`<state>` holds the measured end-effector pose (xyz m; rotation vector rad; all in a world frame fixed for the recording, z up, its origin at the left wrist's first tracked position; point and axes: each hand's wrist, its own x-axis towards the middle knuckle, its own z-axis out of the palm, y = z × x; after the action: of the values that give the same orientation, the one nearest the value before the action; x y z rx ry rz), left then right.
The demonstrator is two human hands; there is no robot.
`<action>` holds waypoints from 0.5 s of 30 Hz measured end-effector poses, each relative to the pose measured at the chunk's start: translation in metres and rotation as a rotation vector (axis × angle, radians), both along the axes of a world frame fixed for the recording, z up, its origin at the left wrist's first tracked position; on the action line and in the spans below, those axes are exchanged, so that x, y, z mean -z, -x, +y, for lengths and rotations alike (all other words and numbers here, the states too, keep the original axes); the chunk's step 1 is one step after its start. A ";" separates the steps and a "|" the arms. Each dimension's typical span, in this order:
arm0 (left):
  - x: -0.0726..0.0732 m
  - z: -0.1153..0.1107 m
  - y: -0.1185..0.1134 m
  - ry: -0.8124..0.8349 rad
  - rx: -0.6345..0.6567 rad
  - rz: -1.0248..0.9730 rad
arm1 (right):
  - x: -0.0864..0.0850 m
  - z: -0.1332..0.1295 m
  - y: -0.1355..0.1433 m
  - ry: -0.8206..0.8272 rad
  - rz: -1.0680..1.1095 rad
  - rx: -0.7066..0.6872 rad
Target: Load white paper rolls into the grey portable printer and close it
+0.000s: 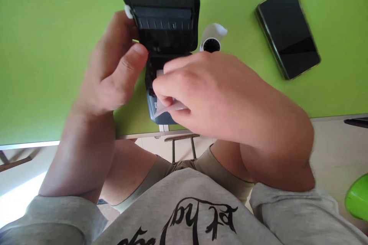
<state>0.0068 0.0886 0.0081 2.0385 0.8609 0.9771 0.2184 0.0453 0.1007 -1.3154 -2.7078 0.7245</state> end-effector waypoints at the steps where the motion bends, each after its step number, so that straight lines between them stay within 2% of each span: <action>1: -0.001 0.001 0.003 0.089 0.070 0.060 | 0.000 0.000 0.001 0.031 -0.008 -0.008; 4: -0.009 0.001 0.010 0.189 0.138 0.273 | 0.002 -0.001 0.003 0.124 -0.047 -0.050; 6: -0.015 0.000 0.012 0.236 0.161 0.340 | 0.001 -0.002 0.003 0.162 -0.081 -0.076; 11: -0.021 0.001 0.015 0.343 0.190 0.338 | -0.006 -0.017 0.004 0.165 -0.147 -0.061; 15: -0.018 0.005 0.019 0.301 0.303 0.356 | -0.016 -0.034 0.007 0.185 -0.115 -0.126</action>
<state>-0.0121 0.0931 0.0260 2.0272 0.7904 0.3029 0.2112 0.0111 0.1165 -1.2668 -2.8974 0.9601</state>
